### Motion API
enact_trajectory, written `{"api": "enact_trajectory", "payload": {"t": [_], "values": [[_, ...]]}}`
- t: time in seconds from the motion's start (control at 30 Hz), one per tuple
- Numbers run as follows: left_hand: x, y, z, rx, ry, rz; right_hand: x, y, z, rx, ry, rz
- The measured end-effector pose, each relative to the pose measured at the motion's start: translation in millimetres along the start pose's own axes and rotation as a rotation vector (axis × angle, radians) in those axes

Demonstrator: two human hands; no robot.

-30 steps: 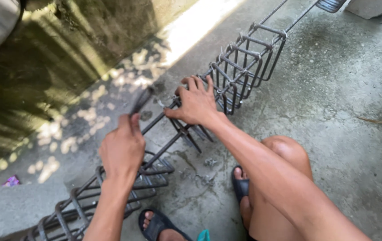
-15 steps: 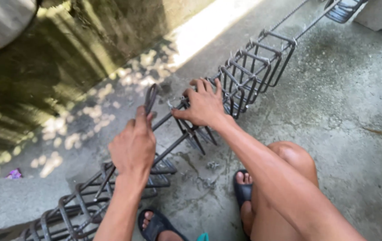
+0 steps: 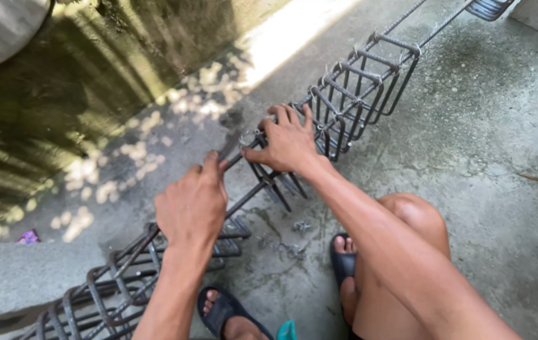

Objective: The person sits on a concrete floor and uses a metal hook tool to bend and secure wire ties on a long, ladder-like metal frame. They repeatedly hook the tool onto the wire, twist it to tighten the connection, and move along the structure to fasten multiple joints.

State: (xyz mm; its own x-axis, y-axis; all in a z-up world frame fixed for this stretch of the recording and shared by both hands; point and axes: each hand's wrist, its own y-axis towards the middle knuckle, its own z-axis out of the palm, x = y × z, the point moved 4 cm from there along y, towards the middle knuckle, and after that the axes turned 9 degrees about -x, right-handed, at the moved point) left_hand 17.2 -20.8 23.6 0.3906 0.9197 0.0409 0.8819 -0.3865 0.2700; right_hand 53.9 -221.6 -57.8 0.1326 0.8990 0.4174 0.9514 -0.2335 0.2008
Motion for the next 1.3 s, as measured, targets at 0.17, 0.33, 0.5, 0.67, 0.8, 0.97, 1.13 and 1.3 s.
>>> {"api": "enact_trajectory", "payload": {"t": [0.17, 0.33, 0.5, 0.67, 0.8, 0.97, 1.13, 1.3], "values": [[-2.7, 0.8, -9.0, -0.077, -0.051, -0.03, 2.0, 0.7, -4.2, -0.033, 0.004, -0.004], [18.2, 14.6, -5.4, -0.024, 0.003, -0.04, 7.4, -1.1, -5.6, -0.044, -0.007, -0.032], [13.3, 32.3, -3.2, 0.078, -0.049, 0.082, -0.3, 0.3, -0.9, -0.055, 0.006, -0.024], [-6.6, 42.2, -51.2, -0.058, -0.05, 0.058, 5.4, -1.0, -6.6, -0.044, -0.005, -0.036], [1.4, 47.8, -8.0, 0.163, 0.016, 0.139, -1.3, 0.3, -3.8, -0.028, -0.004, -0.029], [-0.1, 31.4, -32.8, 0.084, -0.13, -0.158, 6.4, -0.3, -11.5, -0.032, -0.012, -0.026], [2.9, 23.6, -38.9, 0.162, -0.174, -0.235, 6.1, -2.5, -5.9, -0.016, -0.008, -0.029], [8.1, 22.9, -17.9, 0.265, -0.169, -0.096, 4.2, -5.9, -5.1, -0.005, 0.002, -0.038]]}}
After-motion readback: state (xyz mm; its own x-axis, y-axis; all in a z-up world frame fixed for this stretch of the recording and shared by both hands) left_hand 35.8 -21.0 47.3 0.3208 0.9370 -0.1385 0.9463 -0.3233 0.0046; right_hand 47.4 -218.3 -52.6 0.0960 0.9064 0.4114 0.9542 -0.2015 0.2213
